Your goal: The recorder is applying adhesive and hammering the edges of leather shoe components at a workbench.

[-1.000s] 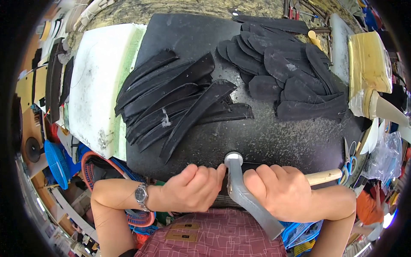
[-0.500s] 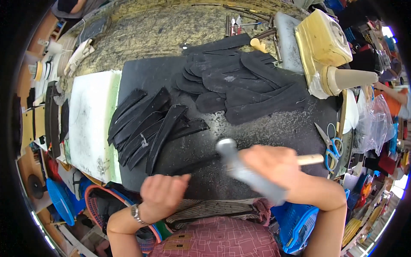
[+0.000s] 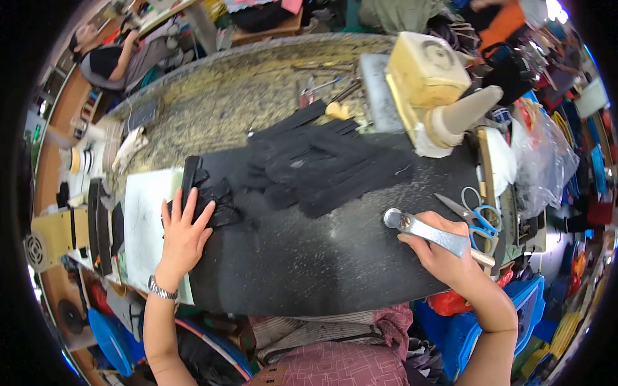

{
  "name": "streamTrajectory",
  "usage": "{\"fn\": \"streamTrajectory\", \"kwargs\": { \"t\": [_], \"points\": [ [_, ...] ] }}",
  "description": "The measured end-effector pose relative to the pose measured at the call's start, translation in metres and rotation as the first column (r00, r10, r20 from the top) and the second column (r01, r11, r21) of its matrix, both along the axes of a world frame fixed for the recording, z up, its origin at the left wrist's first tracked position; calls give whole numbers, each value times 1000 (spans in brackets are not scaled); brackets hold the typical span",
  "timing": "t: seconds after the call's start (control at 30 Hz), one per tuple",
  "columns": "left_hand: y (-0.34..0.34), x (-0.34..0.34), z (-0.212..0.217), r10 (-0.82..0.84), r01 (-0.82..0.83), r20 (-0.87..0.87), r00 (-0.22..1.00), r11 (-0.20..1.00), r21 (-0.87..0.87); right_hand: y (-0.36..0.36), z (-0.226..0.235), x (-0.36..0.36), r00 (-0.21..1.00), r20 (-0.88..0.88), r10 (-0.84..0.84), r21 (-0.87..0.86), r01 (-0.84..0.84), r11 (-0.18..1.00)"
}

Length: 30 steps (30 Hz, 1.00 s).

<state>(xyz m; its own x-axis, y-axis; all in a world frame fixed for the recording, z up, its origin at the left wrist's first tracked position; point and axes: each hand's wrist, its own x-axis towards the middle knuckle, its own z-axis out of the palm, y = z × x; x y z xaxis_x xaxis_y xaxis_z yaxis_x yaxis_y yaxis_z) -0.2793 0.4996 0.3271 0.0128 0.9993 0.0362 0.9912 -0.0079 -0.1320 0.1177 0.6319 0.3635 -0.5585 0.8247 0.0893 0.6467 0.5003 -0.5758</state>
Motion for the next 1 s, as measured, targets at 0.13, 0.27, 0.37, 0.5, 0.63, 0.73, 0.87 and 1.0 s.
{"fn": "streamTrajectory", "kwargs": {
  "t": [0.13, 0.27, 0.37, 0.5, 0.63, 0.73, 0.87, 1.0],
  "points": [
    [54, 69, 31, -273, 182, 222, 936, 915, 361, 22, -1, 14, 996, 48, -70, 137, 63, 989],
    [130, 177, 13, -339, 149, 352, 872, 870, 470, 50, -16, -4, 974, 172, -146, 213, 107, 971],
    [158, 195, -23, -341, 145, 379, 860, 877, 458, 54, -22, -15, 965, 238, -110, 215, 58, 975],
    [162, 172, -15, -389, 17, 552, 737, 828, 561, 59, -21, -15, 973, 226, -53, 166, 15, 986],
    [125, 154, 61, -273, -120, 903, 332, 937, 328, 57, -17, -10, 976, 214, -51, 170, 14, 985],
    [78, 158, 83, -34, 483, 941, 337, 864, -142, 52, -14, -8, 972, 222, -70, 186, 28, 982],
    [32, 193, 6, -289, 569, 760, 583, 812, -128, 40, -10, 2, 997, 55, -51, 163, 42, 986],
    [26, 195, -20, -340, 418, 700, 627, 906, 66, -7, 3, 32, 984, -117, 134, 40, -130, 991]
  ]
}}
